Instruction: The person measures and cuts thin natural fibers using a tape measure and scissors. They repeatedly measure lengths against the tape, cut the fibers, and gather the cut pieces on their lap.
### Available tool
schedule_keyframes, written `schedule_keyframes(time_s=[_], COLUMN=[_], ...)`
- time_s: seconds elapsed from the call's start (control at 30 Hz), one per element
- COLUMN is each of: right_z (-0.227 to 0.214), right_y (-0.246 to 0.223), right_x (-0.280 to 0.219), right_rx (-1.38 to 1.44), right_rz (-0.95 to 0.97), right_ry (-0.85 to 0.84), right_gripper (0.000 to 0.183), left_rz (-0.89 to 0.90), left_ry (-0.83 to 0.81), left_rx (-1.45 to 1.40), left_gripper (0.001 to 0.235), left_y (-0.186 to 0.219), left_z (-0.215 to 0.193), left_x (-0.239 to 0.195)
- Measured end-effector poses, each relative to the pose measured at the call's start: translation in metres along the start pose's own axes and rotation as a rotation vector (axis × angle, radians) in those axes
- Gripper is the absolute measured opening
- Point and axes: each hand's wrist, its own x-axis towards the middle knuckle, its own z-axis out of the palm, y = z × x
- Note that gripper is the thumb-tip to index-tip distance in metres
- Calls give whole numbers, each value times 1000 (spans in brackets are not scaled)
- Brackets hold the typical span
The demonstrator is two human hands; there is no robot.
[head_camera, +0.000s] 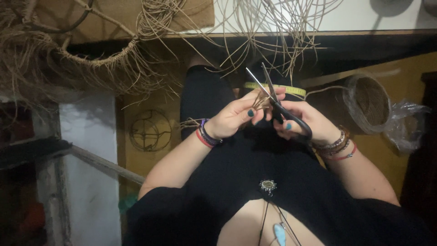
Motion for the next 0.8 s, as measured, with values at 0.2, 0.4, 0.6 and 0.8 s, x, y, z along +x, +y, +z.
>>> schedule_keyframes(time_s=[0.2,0.4,0.6,0.8], right_z=[-26,-136,-251,-192], right_y=[-11,-31,12,1], right_x=[-10,-7,36,43], right_rx=[-248,-1184,-1747,-1925], right_rz=[7,53,189,-142], right_ry=[111,504,954,1004], right_gripper=[25,71,31,18], left_rz=[-77,-180,-164,-159], left_ry=[16,-25,-72,-21], left_rx=[64,118,109,58], left_gripper=[36,42,52,48], left_y=[2,1,-2,-1], left_z=[-8,-11,-5,-7], left_x=[-5,-13,-13,-8])
